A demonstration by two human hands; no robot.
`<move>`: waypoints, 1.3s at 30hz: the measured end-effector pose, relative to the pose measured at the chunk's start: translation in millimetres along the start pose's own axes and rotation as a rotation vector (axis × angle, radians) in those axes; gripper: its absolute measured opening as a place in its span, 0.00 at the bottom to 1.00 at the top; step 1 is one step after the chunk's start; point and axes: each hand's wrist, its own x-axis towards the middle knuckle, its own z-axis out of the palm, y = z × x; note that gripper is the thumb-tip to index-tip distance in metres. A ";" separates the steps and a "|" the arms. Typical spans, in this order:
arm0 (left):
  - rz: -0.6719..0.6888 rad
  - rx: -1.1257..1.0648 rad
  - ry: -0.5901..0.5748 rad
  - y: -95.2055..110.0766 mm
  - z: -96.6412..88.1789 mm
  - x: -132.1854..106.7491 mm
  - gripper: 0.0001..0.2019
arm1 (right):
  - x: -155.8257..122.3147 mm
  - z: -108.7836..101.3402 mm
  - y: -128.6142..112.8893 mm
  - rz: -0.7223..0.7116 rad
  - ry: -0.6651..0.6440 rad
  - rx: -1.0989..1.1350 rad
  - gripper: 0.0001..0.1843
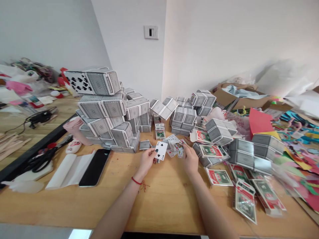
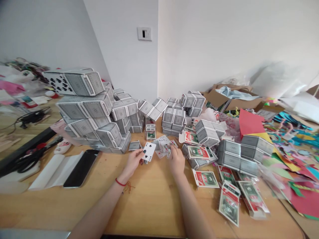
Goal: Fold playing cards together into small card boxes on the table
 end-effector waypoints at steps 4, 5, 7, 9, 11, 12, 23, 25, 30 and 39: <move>0.029 0.049 -0.024 -1.7 -0.3 -0.1 0.18 | 1.0 -5.0 -12.8 0.014 0.093 0.278 0.13; 0.035 0.071 -0.030 -2.8 -0.4 0.4 0.18 | 1.2 -6.0 -17.7 0.012 0.063 0.357 0.11; 0.061 0.109 -0.023 -5.2 -0.8 1.8 0.19 | 1.3 -6.6 -27.1 0.031 -0.036 0.500 0.08; 0.107 0.138 0.000 -7.1 -1.5 3.3 0.19 | 0.8 -4.9 -33.6 0.100 -0.119 0.607 0.07; 0.148 0.168 0.025 -7.9 -2.2 4.2 0.19 | -0.2 -1.5 -36.4 0.193 -0.177 0.680 0.07; 0.161 0.187 0.033 -7.9 -2.4 4.3 0.19 | -0.9 0.4 -36.8 0.241 -0.206 0.712 0.07; 0.206 0.207 0.058 -0.8 1.6 -1.0 0.16 | -12.6 12.8 -43.2 0.525 -0.605 1.149 0.46; 0.210 0.213 0.026 -1.7 1.5 -1.0 0.16 | -14.8 13.5 -43.9 0.547 -0.719 1.152 0.39; 0.199 0.276 -0.049 -0.8 -2.8 -1.3 0.15 | -9.7 9.5 -41.0 0.497 -0.728 1.048 0.16; 0.083 0.067 -0.129 5.0 -1.1 -1.8 0.24 | -6.4 9.5 -37.1 0.643 -0.597 0.882 0.22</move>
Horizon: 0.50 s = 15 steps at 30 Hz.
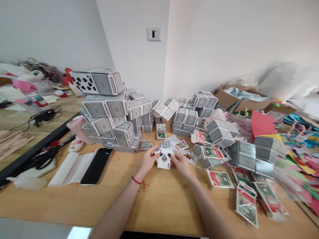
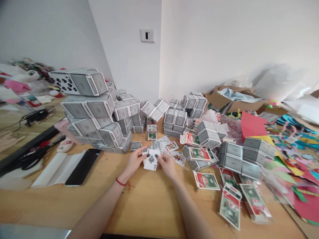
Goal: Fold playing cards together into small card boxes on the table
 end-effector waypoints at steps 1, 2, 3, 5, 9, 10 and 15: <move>-0.010 -0.013 -0.001 -0.6 0.2 0.1 0.23 | -0.2 -0.1 0.1 -0.023 0.019 -0.025 0.22; -0.009 -0.014 -0.001 -1.4 0.3 0.2 0.21 | -0.3 -0.2 0.1 -0.054 0.030 -0.043 0.21; 0.001 -0.005 -0.001 -2.4 0.4 0.2 0.19 | -0.2 -0.5 0.1 -0.084 0.036 -0.048 0.21; 0.032 0.027 0.004 -4.6 0.3 0.0 0.17 | 0.5 -1.3 0.6 -0.115 0.026 -0.012 0.23; 0.049 0.069 0.036 -7.2 0.8 -0.1 0.16 | 3.0 -2.4 5.2 -0.076 -0.010 0.037 0.20; 0.040 0.079 0.052 -7.0 1.1 -0.1 0.15 | 3.5 -2.4 6.9 -0.062 -0.008 0.018 0.19; 0.026 0.094 0.087 -4.4 1.9 -0.3 0.14 | 2.3 1.3 10.4 0.023 0.027 -0.109 0.24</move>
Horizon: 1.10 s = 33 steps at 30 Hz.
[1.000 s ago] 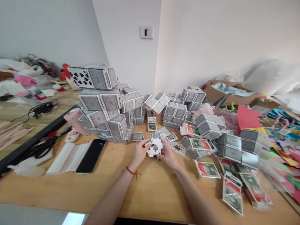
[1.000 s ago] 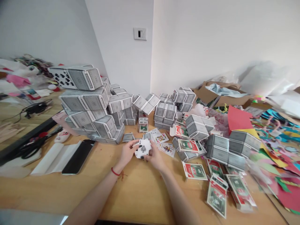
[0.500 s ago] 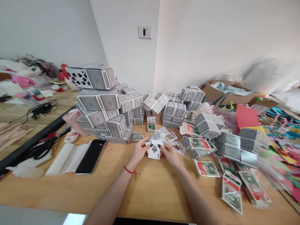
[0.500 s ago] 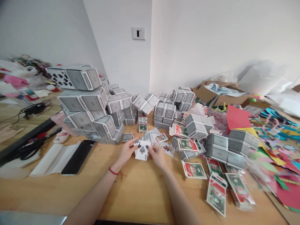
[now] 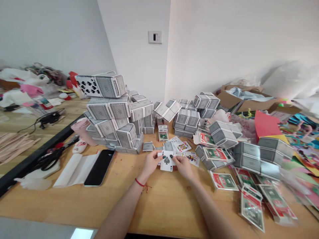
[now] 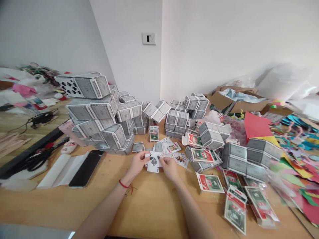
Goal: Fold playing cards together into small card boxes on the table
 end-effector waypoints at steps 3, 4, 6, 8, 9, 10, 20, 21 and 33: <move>0.023 0.005 0.004 -0.7 -1.1 0.1 0.14 | -2.2 2.7 -3.9 -0.003 -0.005 -0.015 0.25; 0.032 0.013 0.002 -1.4 -1.5 0.2 0.14 | -2.6 3.2 -5.4 -0.018 -0.015 0.013 0.24; 0.057 0.036 -0.002 -2.5 -2.0 0.5 0.13 | -2.9 3.7 -7.3 -0.049 -0.039 0.090 0.22; 0.072 0.056 -0.001 -2.9 -1.9 0.7 0.13 | -2.5 3.6 -7.2 -0.048 -0.044 0.129 0.21; 0.076 0.061 0.002 -2.8 -1.7 0.8 0.13 | -2.1 3.5 -6.7 -0.038 -0.036 0.122 0.21; 0.077 0.063 0.005 -2.6 -1.5 0.9 0.13 | -1.8 3.4 -5.9 -0.026 -0.024 0.104 0.22; -0.011 -0.056 -0.094 -2.7 -1.3 2.1 0.18 | -0.1 5.7 -1.0 0.046 0.062 -0.039 0.26; -0.023 -0.069 -0.100 -2.3 -1.2 2.0 0.19 | -0.3 5.6 -1.2 0.055 0.062 -0.047 0.26; -0.048 -0.041 -0.048 2.9 -1.5 0.7 0.16 | -2.5 1.1 -9.8 0.008 -0.066 0.080 0.18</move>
